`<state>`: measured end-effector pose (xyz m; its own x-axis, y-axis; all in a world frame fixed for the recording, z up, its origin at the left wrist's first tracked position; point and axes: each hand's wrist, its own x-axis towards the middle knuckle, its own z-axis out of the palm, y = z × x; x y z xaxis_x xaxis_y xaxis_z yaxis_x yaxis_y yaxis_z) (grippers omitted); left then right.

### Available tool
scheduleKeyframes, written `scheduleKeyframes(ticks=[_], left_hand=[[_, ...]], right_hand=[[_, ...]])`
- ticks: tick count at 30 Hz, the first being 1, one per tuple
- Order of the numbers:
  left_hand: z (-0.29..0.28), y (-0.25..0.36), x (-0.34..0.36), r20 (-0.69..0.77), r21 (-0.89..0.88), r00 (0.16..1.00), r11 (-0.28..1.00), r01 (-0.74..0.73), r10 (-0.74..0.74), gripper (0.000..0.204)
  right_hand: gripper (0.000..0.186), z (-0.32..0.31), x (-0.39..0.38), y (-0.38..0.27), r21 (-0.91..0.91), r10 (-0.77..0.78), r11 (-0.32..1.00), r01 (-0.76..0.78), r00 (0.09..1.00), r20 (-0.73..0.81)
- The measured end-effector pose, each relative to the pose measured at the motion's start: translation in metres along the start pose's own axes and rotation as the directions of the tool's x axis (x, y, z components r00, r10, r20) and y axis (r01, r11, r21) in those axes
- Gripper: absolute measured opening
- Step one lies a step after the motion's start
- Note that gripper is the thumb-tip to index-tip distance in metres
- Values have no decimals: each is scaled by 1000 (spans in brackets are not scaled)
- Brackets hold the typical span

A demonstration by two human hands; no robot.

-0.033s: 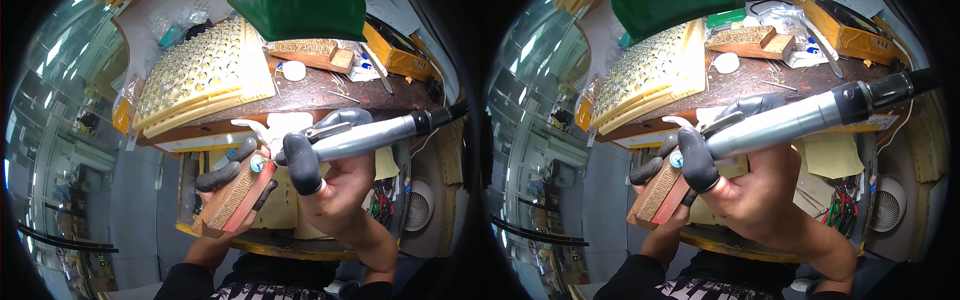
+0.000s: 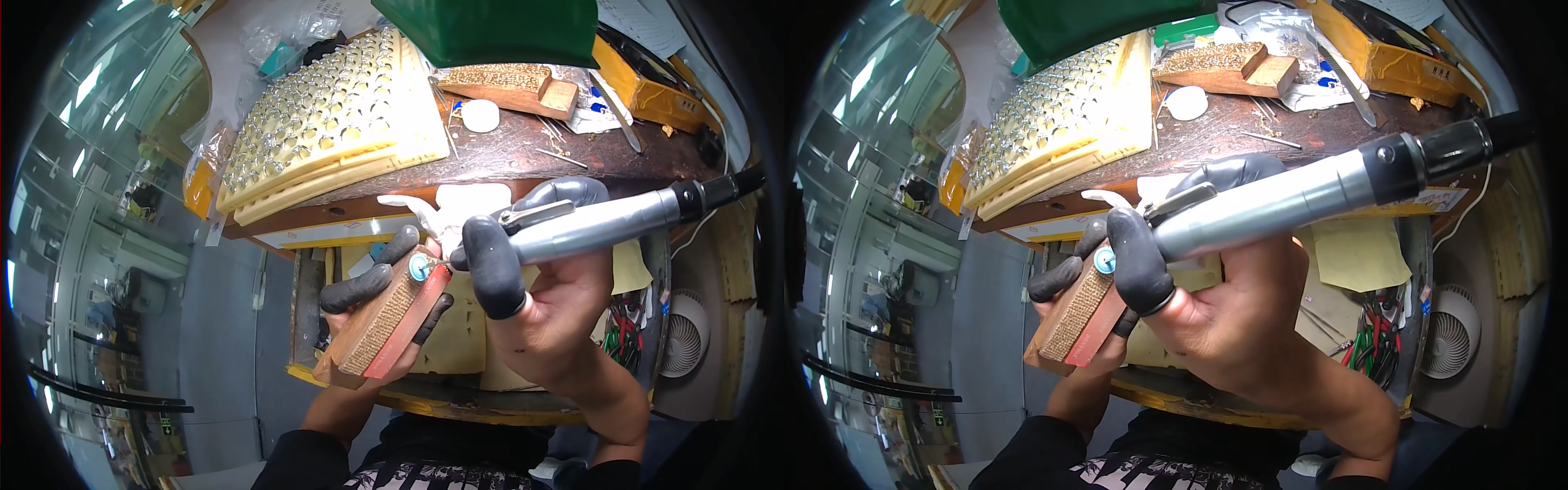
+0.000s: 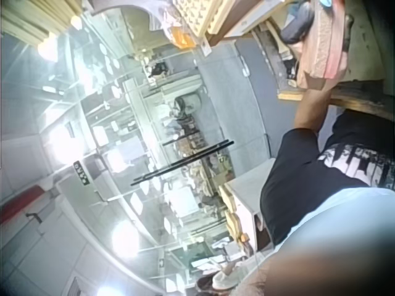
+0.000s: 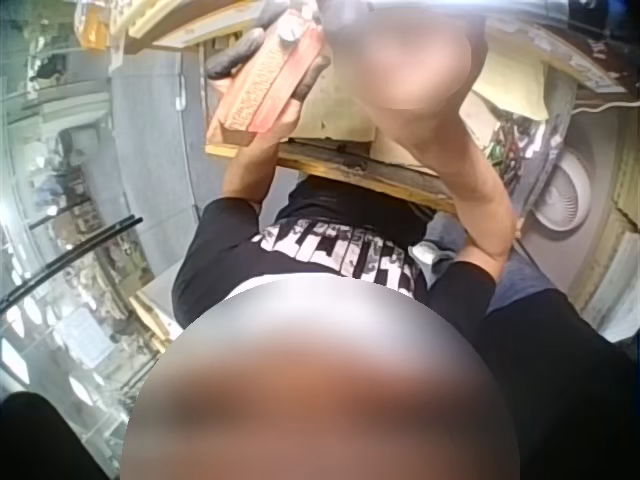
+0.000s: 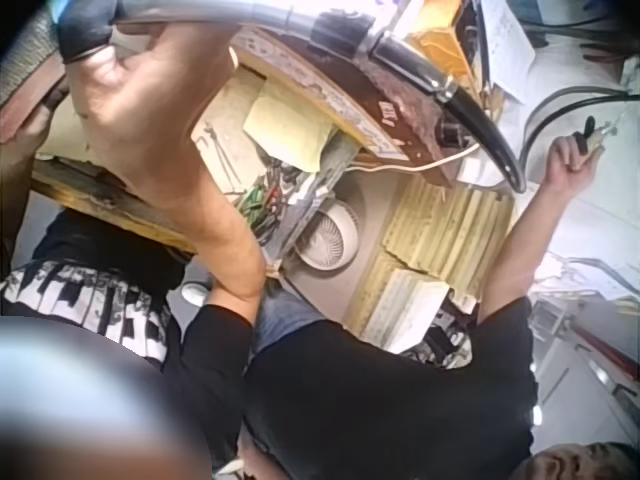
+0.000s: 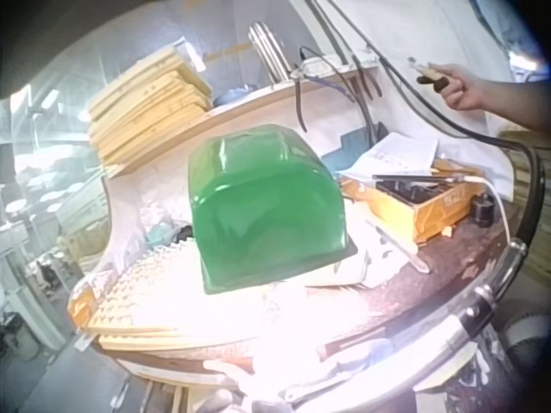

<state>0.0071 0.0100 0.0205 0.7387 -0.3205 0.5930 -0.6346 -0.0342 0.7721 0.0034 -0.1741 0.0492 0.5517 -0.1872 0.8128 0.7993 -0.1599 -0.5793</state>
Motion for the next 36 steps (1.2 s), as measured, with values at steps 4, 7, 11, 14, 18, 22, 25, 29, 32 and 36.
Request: scheduleKeyframes(ticks=[4, 7, 11, 14, 18, 22, 25, 29, 32, 36], left_hand=[[0, 0, 0, -8, -80, 1000, 997, -17, 17, 61], [0, -1, 1, -8, -83, 997, 994, -76, 75, 64], [-3, 0, -1, 18, -43, 1000, 999, 10, -9, 63], [6, -6, 1, -39, -141, 997, 987, -71, 66, 62], [9, -7, 2, -78, -163, 987, 975, -148, 137, 61], [8, -6, 1, -73, -176, 990, 975, -135, 123, 61], [9, -6, 2, -74, -180, 991, 975, -127, 116, 62], [8, -6, 1, -72, -167, 990, 977, -135, 124, 60], [7, -7, 2, -74, -98, 987, 984, -150, 143, 59], [8, -5, 2, -96, -58, 983, 985, -160, 154, 57]], right_hand=[[38, -2, 1, -3, -51, 5, 999, -5, 1000, 16], [38, -1, 0, -2, -59, 17, 998, -15, 1000, 20], [41, -2, 0, -2, -40, 23, 999, -21, 999, 36], [43, -3, 1, -1, -48, -21, 999, 24, 998, 52], [46, -3, 1, -3, -15, 32, 999, -31, 998, 54], [45, -6, 2, -1, -75, -49, 996, 57, 993, 103], [44, -4, 0, -3, -23, -1, 1000, 3, 997, 76], [42, -5, 0, -4, -77, 5, 997, 1, 997, 77], [41, -4, 2, -3, 4, -8, 1000, 8, 997, 75], [41, -3, 3, -3, 28, -35, 999, 33, 997, 76]])
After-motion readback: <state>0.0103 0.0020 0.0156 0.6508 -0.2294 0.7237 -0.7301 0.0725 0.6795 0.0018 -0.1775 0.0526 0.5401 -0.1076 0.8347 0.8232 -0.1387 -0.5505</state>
